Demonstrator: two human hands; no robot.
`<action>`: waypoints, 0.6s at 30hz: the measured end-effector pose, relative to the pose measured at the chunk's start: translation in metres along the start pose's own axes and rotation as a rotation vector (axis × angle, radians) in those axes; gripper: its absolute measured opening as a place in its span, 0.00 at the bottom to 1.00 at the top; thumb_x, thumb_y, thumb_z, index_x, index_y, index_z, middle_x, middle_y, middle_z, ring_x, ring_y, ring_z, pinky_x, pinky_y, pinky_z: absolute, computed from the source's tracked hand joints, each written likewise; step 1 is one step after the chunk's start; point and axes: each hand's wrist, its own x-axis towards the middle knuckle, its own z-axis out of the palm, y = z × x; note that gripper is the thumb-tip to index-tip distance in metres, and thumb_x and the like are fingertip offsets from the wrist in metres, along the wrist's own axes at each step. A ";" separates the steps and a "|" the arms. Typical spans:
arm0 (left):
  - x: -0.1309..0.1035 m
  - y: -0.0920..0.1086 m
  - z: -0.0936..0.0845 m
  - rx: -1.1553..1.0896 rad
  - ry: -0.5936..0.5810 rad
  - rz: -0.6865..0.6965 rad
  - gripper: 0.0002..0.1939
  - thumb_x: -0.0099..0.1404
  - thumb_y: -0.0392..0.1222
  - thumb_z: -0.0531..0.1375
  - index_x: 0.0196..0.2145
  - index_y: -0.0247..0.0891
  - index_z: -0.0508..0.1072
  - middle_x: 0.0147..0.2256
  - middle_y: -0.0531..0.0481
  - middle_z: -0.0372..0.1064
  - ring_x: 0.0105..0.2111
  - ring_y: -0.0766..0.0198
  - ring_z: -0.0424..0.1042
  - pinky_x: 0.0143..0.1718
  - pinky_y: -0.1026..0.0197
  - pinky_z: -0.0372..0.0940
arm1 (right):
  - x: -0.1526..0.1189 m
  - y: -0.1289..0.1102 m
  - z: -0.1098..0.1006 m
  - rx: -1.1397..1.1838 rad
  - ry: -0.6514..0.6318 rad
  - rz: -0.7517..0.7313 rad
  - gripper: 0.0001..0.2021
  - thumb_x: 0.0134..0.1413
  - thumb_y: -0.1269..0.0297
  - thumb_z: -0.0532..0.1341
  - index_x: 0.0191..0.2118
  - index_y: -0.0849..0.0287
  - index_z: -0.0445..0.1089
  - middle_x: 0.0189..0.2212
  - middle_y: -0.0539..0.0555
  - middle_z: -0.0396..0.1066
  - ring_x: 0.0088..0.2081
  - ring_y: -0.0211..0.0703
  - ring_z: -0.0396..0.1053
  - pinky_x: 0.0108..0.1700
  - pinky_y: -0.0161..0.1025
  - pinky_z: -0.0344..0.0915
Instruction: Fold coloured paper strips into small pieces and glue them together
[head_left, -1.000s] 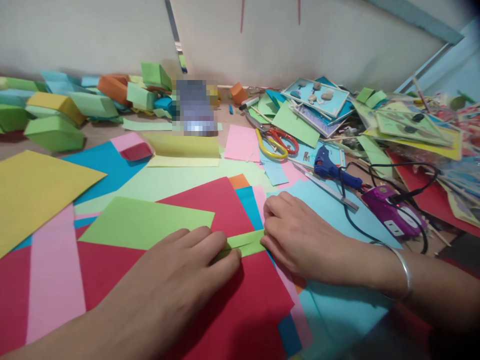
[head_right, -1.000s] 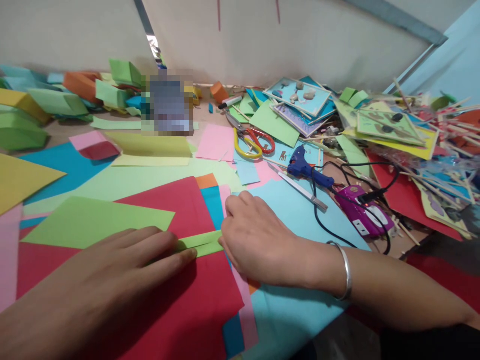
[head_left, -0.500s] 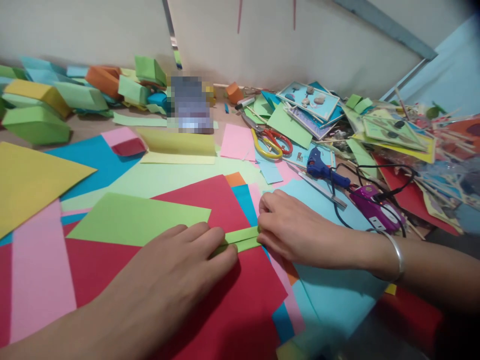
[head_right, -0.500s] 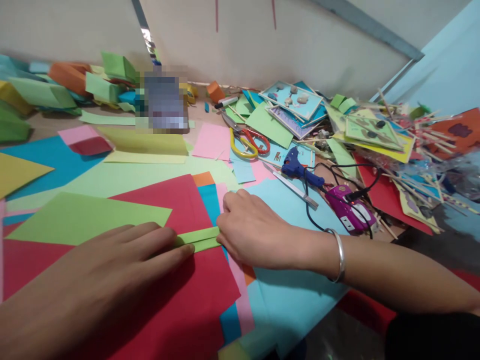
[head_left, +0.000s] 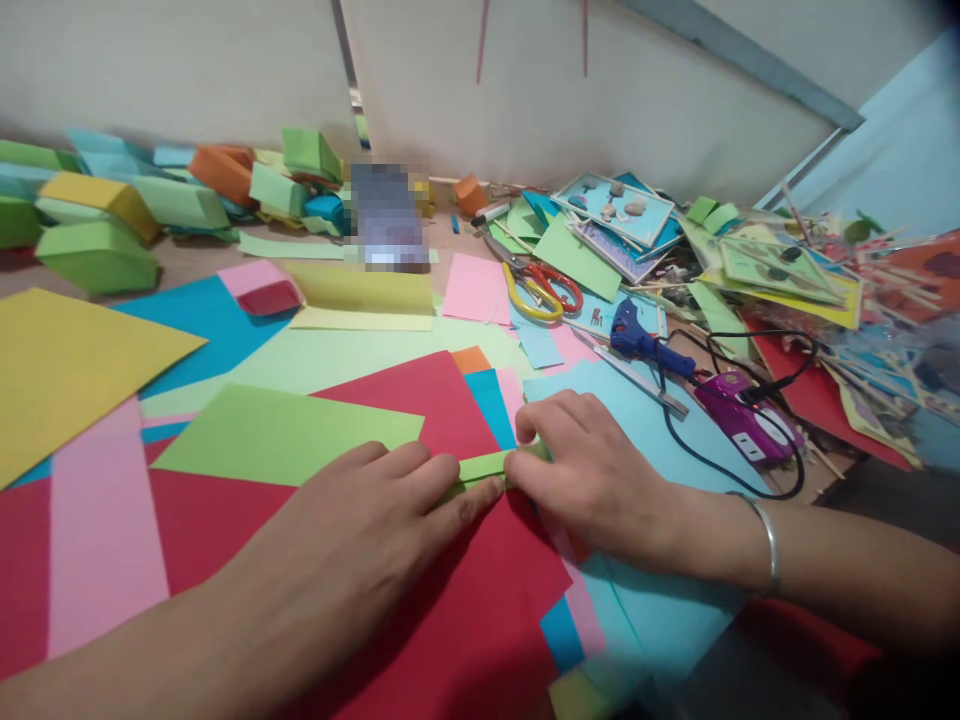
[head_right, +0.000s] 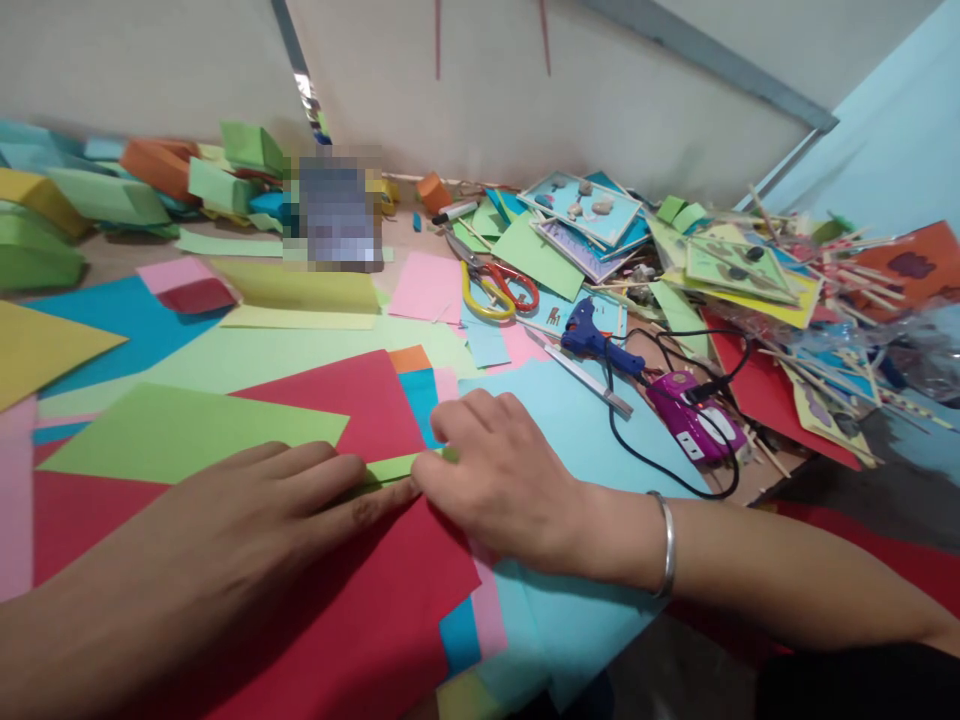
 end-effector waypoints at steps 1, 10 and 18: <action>0.000 0.000 0.001 0.003 0.021 0.006 0.21 0.64 0.28 0.57 0.53 0.40 0.73 0.34 0.48 0.76 0.30 0.53 0.72 0.30 0.52 0.64 | -0.001 -0.003 -0.001 0.005 0.043 -0.055 0.13 0.63 0.74 0.54 0.28 0.60 0.69 0.31 0.57 0.67 0.36 0.47 0.57 0.36 0.43 0.51; -0.002 -0.002 -0.001 0.032 0.107 0.036 0.18 0.66 0.30 0.58 0.51 0.40 0.76 0.33 0.49 0.77 0.29 0.55 0.72 0.29 0.54 0.61 | -0.031 -0.020 -0.014 -0.106 -0.099 -0.181 0.12 0.58 0.78 0.54 0.36 0.66 0.76 0.41 0.63 0.71 0.42 0.54 0.60 0.46 0.52 0.54; 0.000 0.001 -0.005 -0.038 0.055 -0.052 0.18 0.67 0.29 0.57 0.51 0.44 0.76 0.34 0.51 0.77 0.31 0.58 0.72 0.30 0.57 0.62 | -0.025 -0.011 -0.019 -0.112 -0.101 -0.074 0.17 0.59 0.79 0.52 0.22 0.61 0.70 0.24 0.57 0.63 0.30 0.49 0.55 0.33 0.46 0.51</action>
